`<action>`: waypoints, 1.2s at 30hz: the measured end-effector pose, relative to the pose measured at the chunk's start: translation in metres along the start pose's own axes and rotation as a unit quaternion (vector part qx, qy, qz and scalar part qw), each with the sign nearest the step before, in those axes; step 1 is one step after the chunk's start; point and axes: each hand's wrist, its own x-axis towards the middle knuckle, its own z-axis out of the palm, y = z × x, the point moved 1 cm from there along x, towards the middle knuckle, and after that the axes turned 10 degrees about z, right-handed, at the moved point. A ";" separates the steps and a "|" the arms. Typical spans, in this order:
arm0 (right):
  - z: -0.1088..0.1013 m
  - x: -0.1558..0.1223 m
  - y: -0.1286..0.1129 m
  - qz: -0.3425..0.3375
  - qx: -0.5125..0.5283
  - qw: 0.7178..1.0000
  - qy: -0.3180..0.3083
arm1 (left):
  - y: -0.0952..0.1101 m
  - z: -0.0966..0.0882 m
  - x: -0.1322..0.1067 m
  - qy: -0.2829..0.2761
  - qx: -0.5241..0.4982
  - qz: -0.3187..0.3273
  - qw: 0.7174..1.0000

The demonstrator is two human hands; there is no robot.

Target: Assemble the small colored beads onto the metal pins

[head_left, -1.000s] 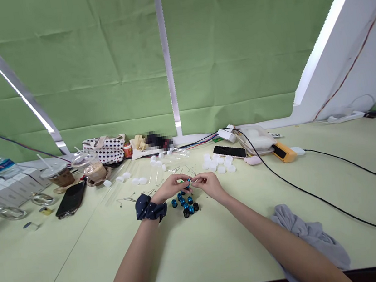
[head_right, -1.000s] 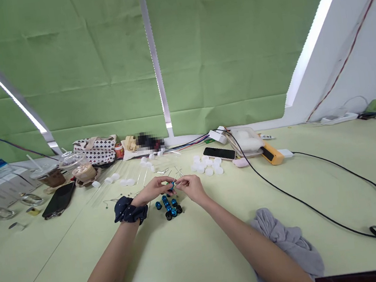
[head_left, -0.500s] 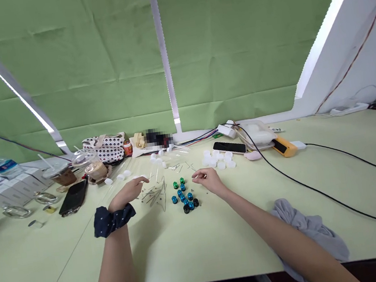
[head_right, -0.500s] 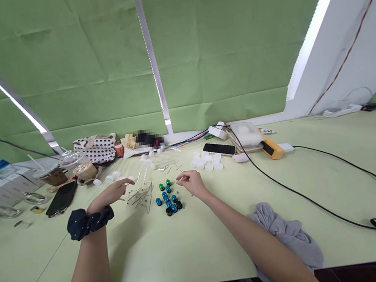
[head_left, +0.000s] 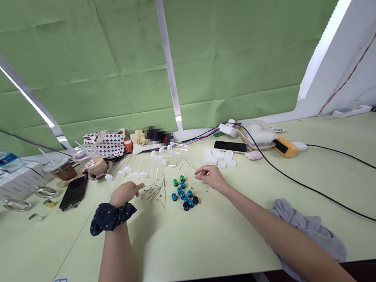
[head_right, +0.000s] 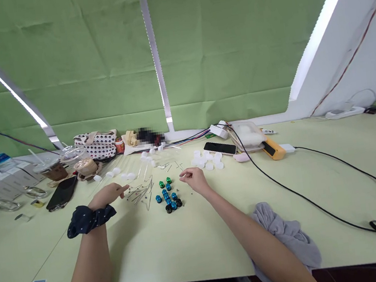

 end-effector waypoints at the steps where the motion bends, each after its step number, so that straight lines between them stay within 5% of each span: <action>1: 0.000 0.000 0.000 -0.001 -0.015 1.000 -0.001 | -0.001 0.000 0.000 -0.018 0.017 0.000 1.000; 7: 0.000 0.001 0.004 -0.004 -0.070 0.998 0.003 | -0.007 -0.001 -0.002 -0.017 0.062 -0.023 0.998; 10: -0.002 0.003 0.008 0.001 -0.095 0.995 0.005 | 0.007 -0.003 -0.006 0.012 0.030 -0.013 0.999; 13: -0.005 0.005 0.010 0.008 -0.134 0.991 -0.002 | 0.046 0.001 -0.008 -0.012 -0.119 0.100 0.988; 16: -0.009 0.003 0.010 0.011 -0.185 0.983 -0.011 | 0.096 0.014 -0.002 -0.005 -0.224 0.237 0.945; 21: -0.015 -0.002 0.004 0.002 -0.272 0.962 -0.020 | 0.146 0.054 0.024 0.059 -0.194 0.326 0.924; 28: -0.016 -0.002 0.003 0.002 -0.346 0.937 -0.042 | 0.146 0.102 0.039 0.063 -0.077 0.289 0.952; 36: -0.017 0.001 0.001 0.016 -0.358 0.933 -0.032 | 0.140 0.098 0.030 0.050 -0.047 0.277 0.958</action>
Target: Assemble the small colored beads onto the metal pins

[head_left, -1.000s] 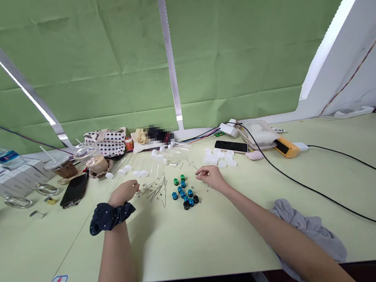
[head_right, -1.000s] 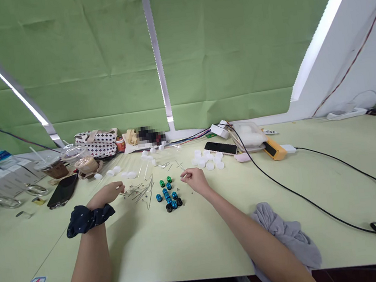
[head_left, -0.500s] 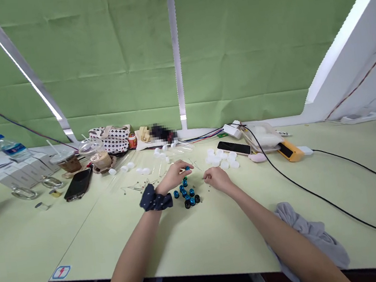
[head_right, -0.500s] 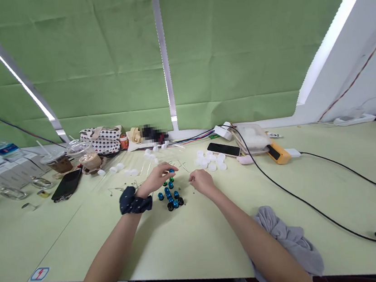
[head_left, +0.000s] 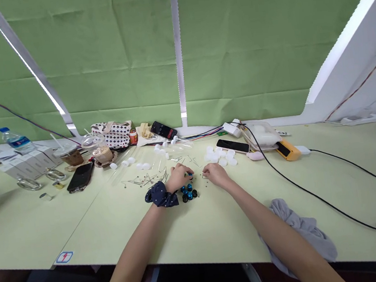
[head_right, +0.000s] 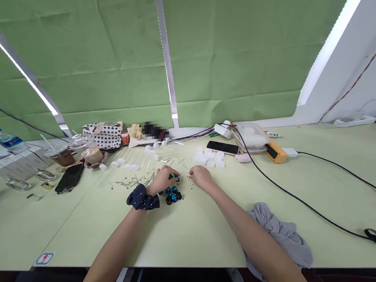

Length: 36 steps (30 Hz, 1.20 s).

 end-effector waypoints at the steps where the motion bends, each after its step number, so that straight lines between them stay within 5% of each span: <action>1: 0.000 0.000 0.000 0.003 0.001 1.000 0.000 | 0.000 -0.002 -0.002 -0.003 0.010 0.000 1.000; 7: 0.004 -0.002 -0.002 0.019 -0.005 1.000 -0.014 | -0.001 -0.006 -0.013 0.008 0.039 0.005 0.999; 17: 0.006 0.004 0.004 0.019 0.012 1.000 -0.012 | 0.021 -0.027 -0.072 0.203 -0.029 -0.001 0.979; 23: 0.008 0.017 0.010 0.027 0.035 0.999 -0.003 | 0.038 0.000 -0.100 0.143 -0.188 -0.062 0.970; 29: 0.009 0.016 0.023 0.043 0.051 0.998 0.020 | 0.045 0.029 -0.095 0.195 -0.196 -0.089 0.957; 36: 0.013 0.004 0.026 0.023 0.078 0.995 0.061 | 0.043 0.035 -0.095 0.220 -0.122 -0.095 0.963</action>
